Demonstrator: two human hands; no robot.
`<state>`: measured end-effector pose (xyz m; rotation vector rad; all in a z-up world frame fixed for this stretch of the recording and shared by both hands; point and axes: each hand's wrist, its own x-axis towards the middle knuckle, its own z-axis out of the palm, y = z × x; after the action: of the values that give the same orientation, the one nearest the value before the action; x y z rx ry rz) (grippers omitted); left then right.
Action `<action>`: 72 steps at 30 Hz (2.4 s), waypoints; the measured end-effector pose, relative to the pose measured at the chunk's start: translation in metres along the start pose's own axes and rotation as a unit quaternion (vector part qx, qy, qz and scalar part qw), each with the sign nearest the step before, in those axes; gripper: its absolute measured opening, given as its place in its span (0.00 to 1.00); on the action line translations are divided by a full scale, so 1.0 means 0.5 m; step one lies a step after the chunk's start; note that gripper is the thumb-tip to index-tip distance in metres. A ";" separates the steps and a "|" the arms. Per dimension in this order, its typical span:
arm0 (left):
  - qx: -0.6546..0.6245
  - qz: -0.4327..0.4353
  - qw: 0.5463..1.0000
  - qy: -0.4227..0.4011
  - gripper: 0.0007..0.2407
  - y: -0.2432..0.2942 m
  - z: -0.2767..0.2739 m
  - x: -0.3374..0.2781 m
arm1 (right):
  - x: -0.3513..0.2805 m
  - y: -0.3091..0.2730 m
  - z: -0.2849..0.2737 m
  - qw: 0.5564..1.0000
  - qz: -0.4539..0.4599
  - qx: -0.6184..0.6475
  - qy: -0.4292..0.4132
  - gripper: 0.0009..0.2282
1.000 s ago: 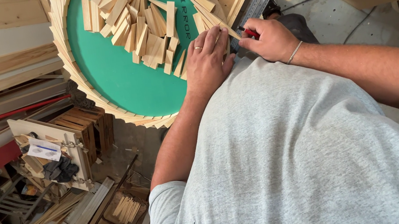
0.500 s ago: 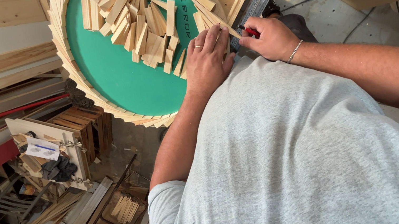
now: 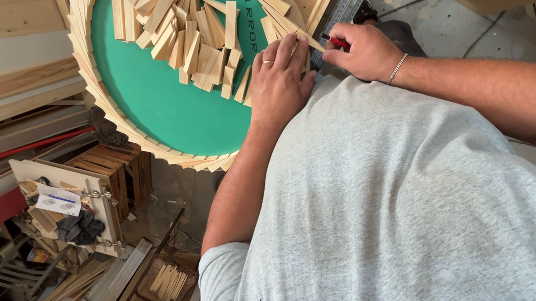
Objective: Arrange and mark small wooden slats on a circular base to create a decorative pattern
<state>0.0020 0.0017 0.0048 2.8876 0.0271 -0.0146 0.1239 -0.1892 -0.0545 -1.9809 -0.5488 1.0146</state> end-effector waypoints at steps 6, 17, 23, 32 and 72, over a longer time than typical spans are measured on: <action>0.000 0.000 1.000 0.002 0.29 -0.001 0.004 -0.002 | 0.003 0.005 0.003 1.000 0.004 0.005 -0.001 0.09; -0.016 -0.031 0.999 0.042 0.27 0.008 0.012 -0.009 | 0.012 0.020 0.045 0.999 0.004 0.020 -0.047 0.09; -0.014 -0.035 0.998 0.046 0.28 0.010 0.011 -0.007 | 0.017 0.048 0.059 0.996 -0.006 0.075 -0.038 0.09; -0.016 -0.066 0.997 -0.046 0.28 0.019 -0.021 -0.008 | 0.009 -0.024 0.046 0.994 0.027 0.094 -0.037 0.07; -0.124 -0.325 0.875 0.337 0.03 0.160 0.057 -0.102 | 0.159 -0.156 -0.204 0.920 -0.056 -0.096 -0.375 0.06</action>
<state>-0.0475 -0.0837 -0.0020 2.3419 1.0284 0.7973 0.2523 -0.1396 0.0079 -1.6402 -1.1965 1.6984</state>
